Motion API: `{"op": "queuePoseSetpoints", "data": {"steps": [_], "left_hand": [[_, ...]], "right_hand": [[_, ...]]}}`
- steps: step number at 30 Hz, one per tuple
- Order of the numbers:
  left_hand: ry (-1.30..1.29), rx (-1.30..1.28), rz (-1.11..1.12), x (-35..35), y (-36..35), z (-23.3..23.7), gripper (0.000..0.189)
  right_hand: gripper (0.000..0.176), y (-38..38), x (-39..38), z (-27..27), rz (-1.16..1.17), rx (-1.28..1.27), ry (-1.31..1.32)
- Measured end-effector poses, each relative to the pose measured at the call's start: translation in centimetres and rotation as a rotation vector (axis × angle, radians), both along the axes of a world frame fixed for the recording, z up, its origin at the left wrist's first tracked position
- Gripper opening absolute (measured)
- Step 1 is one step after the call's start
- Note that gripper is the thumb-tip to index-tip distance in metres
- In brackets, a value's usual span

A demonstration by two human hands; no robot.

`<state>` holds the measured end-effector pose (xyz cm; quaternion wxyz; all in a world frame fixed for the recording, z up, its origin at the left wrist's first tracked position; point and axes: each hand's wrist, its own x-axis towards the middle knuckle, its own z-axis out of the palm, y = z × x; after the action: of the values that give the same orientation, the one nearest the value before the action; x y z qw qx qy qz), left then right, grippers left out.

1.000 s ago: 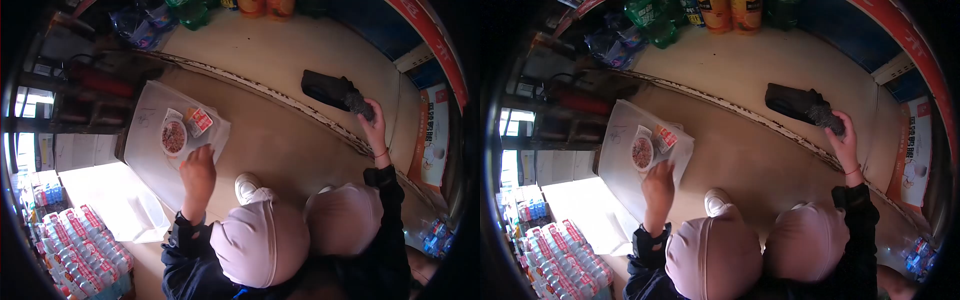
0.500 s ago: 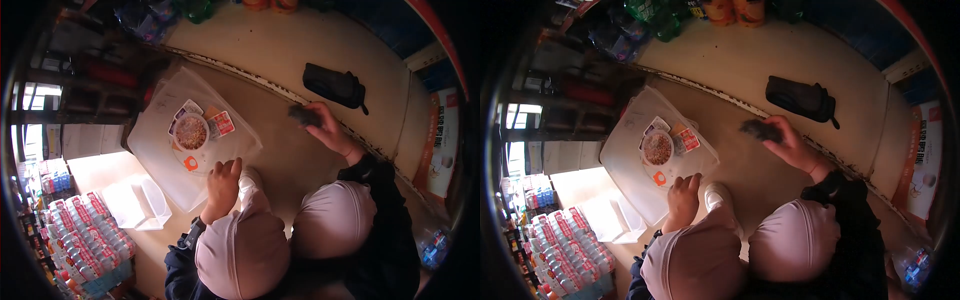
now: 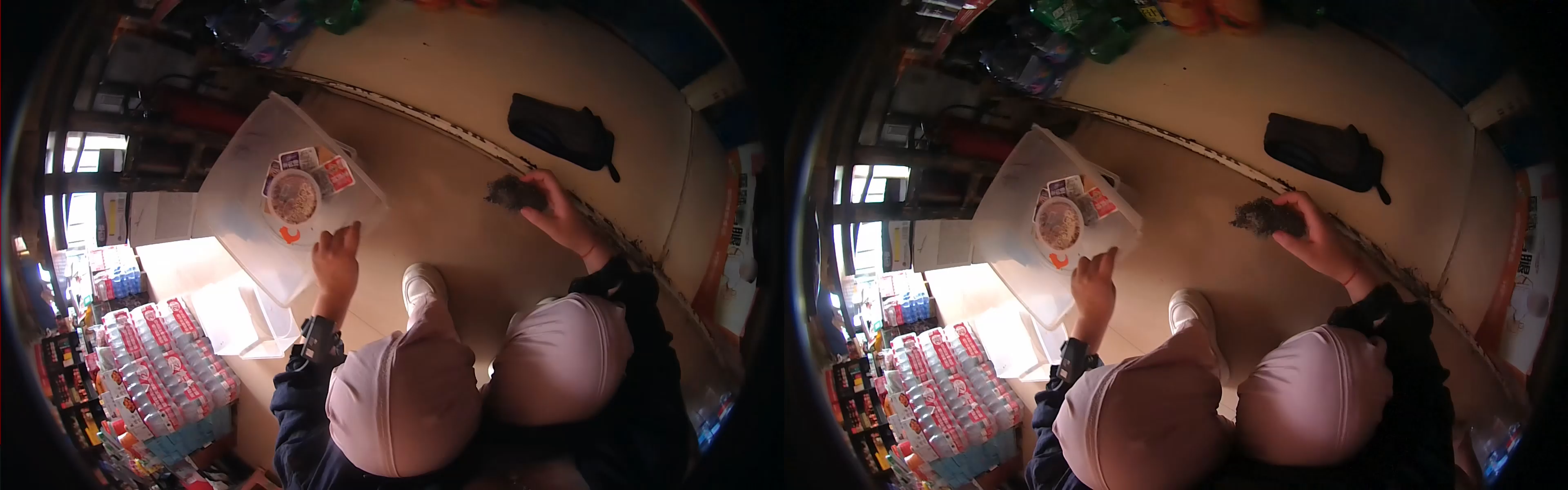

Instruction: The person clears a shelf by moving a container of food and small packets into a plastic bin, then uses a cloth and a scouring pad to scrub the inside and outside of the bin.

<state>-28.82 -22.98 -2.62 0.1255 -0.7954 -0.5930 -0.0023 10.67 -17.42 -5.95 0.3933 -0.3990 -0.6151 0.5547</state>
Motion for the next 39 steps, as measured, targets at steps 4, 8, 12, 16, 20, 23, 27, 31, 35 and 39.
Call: {"op": "queuePoseSetpoints", "data": {"steps": [4,8,12,16,20,23,27,31,35,39], "left_hand": [[-0.012,0.051,0.039,-1.4,2.0,0.4,0.04],[-0.088,0.073,0.029,-1.9,3.0,2.2,0.048],[-0.152,-0.021,0.049,1.6,0.3,4.9,0.05],[-0.281,-0.172,-0.164,5.1,-2.4,8.4,0.042],[-0.278,-0.348,-0.38,5.7,-3.6,10.7,0.031],[-0.247,-0.448,-0.543,5.7,-3.5,11.1,0.028],[-0.365,-0.67,-0.695,6.5,-3.4,9.5,0.029],[-0.465,-0.774,-0.806,7.4,-4.6,4.2,0.034],[-0.454,-0.682,-0.825,10.1,-5.5,-1.2,0.038],[-0.447,-0.571,-0.767,13.6,-5.0,-5.0,0.034]], "right_hand": [[0.044,-0.5,0.3,-0.3,0.013,-0.04,-0.004],[0.043,-0.2,-0.2,-0.5,0.036,-0.035,0.046],[0.044,0.4,0.2,-2.2,-0.011,-0.079,0.073],[0.05,0.3,0.1,-0.7,0.123,-0.254,0.061],[0.059,0.1,-0.5,-1.2,0.109,-0.132,0.041],[0.062,-0.1,-1.5,-1.1,0.192,-0.35,0.256],[0.062,-0.9,-3.1,-1.5,0.277,-0.468,0.41],[0.062,-2.0,-3.3,-4.2,0.275,-0.45,0.185],[0.064,-1.6,-2.9,-7.3,0.229,-0.572,0.182],[0.065,-0.5,-2.5,-8.6,0.02,-0.644,0.09]]}}
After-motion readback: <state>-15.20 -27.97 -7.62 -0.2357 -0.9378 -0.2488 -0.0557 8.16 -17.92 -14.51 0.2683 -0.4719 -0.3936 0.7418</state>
